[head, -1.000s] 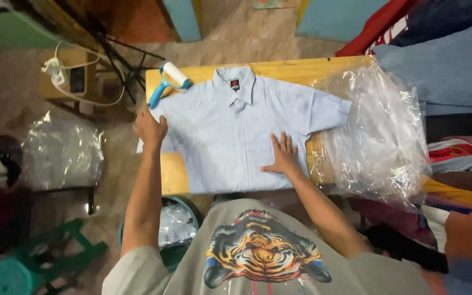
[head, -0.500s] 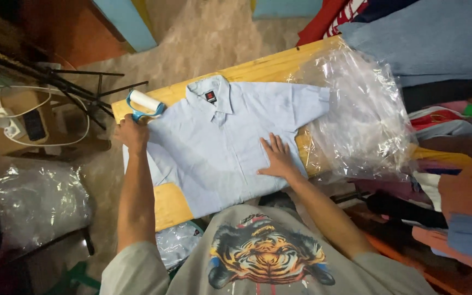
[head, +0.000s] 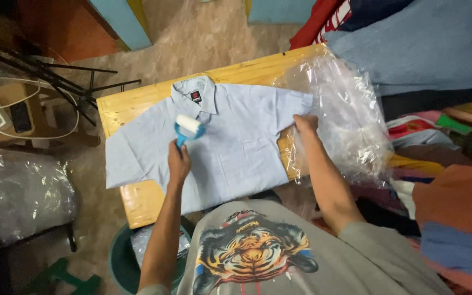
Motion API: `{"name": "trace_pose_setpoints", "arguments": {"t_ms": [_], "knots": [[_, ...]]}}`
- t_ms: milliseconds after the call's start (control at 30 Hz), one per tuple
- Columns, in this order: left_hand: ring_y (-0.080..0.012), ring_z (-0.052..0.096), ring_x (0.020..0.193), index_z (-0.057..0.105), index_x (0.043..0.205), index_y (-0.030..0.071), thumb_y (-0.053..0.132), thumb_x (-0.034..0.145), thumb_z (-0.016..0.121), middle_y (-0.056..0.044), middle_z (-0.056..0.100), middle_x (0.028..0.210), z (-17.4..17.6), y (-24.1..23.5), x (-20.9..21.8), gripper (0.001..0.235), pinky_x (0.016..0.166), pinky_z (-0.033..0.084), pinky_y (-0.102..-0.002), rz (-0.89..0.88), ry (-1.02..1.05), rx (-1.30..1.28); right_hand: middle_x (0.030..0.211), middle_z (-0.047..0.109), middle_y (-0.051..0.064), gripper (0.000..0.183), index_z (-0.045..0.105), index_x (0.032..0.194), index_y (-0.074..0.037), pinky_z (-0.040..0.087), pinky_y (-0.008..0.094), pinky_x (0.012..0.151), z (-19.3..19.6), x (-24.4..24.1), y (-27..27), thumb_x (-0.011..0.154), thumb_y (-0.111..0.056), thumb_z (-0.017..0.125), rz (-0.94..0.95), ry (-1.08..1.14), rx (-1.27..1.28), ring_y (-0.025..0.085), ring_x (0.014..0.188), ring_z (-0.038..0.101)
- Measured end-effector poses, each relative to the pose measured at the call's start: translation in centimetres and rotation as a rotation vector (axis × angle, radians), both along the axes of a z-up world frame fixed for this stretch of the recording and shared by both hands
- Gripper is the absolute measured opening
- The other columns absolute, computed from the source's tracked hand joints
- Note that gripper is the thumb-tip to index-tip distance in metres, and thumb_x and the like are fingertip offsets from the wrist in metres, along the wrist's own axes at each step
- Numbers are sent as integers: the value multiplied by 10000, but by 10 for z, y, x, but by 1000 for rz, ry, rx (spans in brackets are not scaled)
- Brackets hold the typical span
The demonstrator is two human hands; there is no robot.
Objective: The person unpacks a light blue shirt from a plastic bag, lays it on a wooden table, and uses a lint roller to clean the front and back surfaces. They smooth the fabric and flip the shirt to treat both sides.
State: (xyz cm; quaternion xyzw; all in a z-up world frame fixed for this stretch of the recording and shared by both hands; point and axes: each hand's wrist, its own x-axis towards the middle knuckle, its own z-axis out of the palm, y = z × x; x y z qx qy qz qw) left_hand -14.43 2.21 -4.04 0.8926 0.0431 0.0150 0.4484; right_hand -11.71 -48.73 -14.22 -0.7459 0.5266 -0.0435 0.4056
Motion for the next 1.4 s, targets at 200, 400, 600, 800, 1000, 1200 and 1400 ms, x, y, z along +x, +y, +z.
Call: {"name": "trace_pose_setpoints", "arguments": {"t_ms": [200, 400, 600, 800, 1000, 1200, 1400], "knots": [[-530, 591, 1194, 477, 1380, -13, 177, 1054, 517, -328, 618, 1236, 9, -41, -28, 379, 1001, 498, -609, -24, 88, -105, 739, 697, 25, 240, 735, 863, -167, 521, 308, 625, 58, 8, 8, 692, -301, 839, 438, -157, 30, 145, 707, 686], [-489, 591, 1231, 456, 1400, 12, 182, 1074, 504, -288, 619, 1277, 24, -57, -37, 370, 1023, 501, -588, -15, 161, -147, 862, 674, 62, 236, 682, 932, -94, 522, 289, 787, 83, 11, 20, 747, -126, 823, 698, -448, 96, 159, 830, 642], [-497, 585, 1233, 447, 1410, 12, 191, 1076, 487, -293, 615, 1272, 30, -53, -40, 381, 1028, 494, -606, -31, 178, -123, 1477, 519, 276, 737, 468, 1512, -247, 407, 527, 1152, 206, -15, 43, 841, -210, 770, 942, -41, 9, 451, 1378, 477], [-464, 601, 1231, 453, 1397, 30, 214, 1086, 478, -260, 627, 1261, 26, -48, -43, 362, 1026, 506, -585, -29, 195, -105, 1447, 574, 198, 647, 557, 1466, -243, 403, 519, 1162, 139, -18, 26, 853, -64, 660, 854, -62, -59, 412, 1364, 509], [-480, 598, 1223, 436, 1420, 16, 200, 1086, 456, -271, 618, 1273, 35, -41, -44, 381, 1030, 484, -617, -55, 211, -83, 1156, 534, 298, 691, 600, 1407, -138, 654, 353, 546, 133, -16, -16, 743, 37, 675, 608, 47, 260, 303, 656, 722], [-404, 657, 1125, 526, 1384, 83, 234, 1066, 530, -165, 651, 1172, 34, -54, -31, 352, 968, 519, -588, -196, 124, 188, 1413, 515, 268, 510, 573, 1415, -121, 482, 593, 974, 151, -43, 18, 926, -198, 696, 855, 223, -674, 451, 1279, 563], [-254, 648, 1078, 529, 1359, 376, 373, 1012, 574, 19, 644, 1135, 20, -126, 1, 350, 941, 494, -560, -490, -31, 550, 1669, 252, 251, 881, 328, 1593, -83, 188, 746, 1160, 149, -52, 69, 882, -444, 703, 1200, 333, -475, 463, 1545, 190]]}}
